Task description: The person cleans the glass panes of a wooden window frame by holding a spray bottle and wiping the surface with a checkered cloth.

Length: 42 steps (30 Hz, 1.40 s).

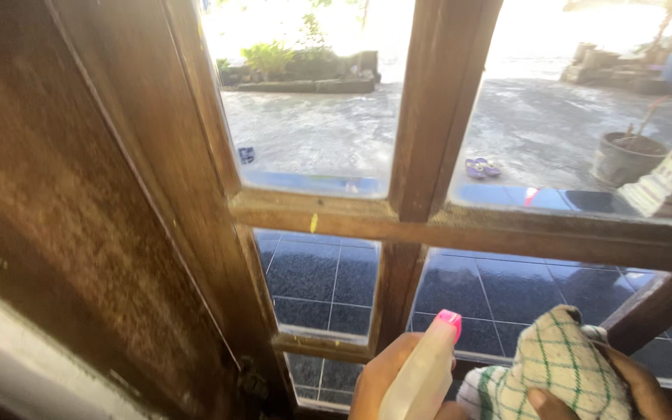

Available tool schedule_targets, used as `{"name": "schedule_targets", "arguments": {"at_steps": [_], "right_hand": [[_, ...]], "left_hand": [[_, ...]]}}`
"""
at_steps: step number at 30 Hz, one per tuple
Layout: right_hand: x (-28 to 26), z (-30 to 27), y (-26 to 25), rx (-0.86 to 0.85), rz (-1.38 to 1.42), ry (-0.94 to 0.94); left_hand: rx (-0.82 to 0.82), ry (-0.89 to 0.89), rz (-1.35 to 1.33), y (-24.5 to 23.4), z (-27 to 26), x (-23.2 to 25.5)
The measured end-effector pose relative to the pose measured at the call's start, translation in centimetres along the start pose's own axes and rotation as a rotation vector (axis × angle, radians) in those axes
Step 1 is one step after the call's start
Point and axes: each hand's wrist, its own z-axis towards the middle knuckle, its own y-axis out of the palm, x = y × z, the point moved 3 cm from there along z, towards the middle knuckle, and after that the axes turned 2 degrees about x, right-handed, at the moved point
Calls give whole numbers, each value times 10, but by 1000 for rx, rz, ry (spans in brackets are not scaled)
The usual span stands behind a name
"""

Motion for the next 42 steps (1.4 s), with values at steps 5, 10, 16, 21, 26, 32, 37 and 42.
{"name": "schedule_targets", "arguments": {"at_steps": [5, 10, 16, 21, 26, 32, 37, 42], "right_hand": [[4, 13, 13, 186, -56, -14], [19, 6, 10, 256, -119, 3], [52, 25, 22, 289, -106, -4], [65, 38, 21, 283, -82, -16], [60, 57, 18, 262, -75, -57], [39, 61, 21, 229, -73, -88], [6, 47, 30, 199, -92, -122], [-33, 10, 61, 125, -156, -203]], "left_hand": [[-85, 17, 1, -5, 17, 4], [-139, 409, 190, 6, 14, 10], [237, -586, -86, 41, 35, -35], [-35, 469, 284, 58, 42, -19], [27, 178, 266, 66, 48, -43], [204, -132, 300, 71, 44, -64], [34, 600, 391, 50, 24, -26], [29, 537, 365, 18, 9, -10]]}}
